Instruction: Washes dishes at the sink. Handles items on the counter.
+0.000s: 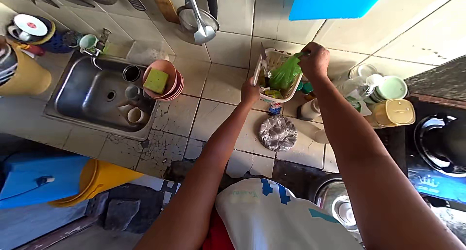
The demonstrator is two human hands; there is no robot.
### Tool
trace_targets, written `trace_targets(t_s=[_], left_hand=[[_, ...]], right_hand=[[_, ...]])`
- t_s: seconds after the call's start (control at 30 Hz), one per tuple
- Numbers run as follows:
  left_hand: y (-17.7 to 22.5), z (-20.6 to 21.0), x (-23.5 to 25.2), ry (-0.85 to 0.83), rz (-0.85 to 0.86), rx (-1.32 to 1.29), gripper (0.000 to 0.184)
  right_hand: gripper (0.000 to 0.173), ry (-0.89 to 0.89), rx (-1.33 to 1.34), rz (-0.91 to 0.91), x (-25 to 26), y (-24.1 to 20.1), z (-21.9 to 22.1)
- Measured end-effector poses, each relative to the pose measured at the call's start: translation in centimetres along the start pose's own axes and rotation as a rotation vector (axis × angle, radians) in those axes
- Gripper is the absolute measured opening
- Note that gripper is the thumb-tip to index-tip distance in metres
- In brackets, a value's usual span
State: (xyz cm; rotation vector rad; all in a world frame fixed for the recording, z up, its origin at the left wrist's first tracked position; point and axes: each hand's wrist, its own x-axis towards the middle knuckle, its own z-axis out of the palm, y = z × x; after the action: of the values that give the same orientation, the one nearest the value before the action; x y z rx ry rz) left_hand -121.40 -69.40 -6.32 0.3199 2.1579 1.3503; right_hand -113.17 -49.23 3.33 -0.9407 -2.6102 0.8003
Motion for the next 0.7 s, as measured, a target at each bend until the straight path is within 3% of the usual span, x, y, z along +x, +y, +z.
trace_targets(t_s=[0.27,0.63,0.7], left_hand=[[-1.1,0.1,-0.3,0.024,0.009,-0.043,0.037],[-1.4,0.0,-0.2,-0.015,-0.009,0.013,0.048],[-1.3,-0.1,-0.4,0.031,0.005,0.074,0.061]], right_hand=[[0.023,0.05,0.102,-0.029,1.2,-0.8,1.3],[0.021,0.179,0.235,-0.002,1.7,-0.3,1.6],[0.023,0.126,0.168,-0.006,1.5,-0.2,1.4]])
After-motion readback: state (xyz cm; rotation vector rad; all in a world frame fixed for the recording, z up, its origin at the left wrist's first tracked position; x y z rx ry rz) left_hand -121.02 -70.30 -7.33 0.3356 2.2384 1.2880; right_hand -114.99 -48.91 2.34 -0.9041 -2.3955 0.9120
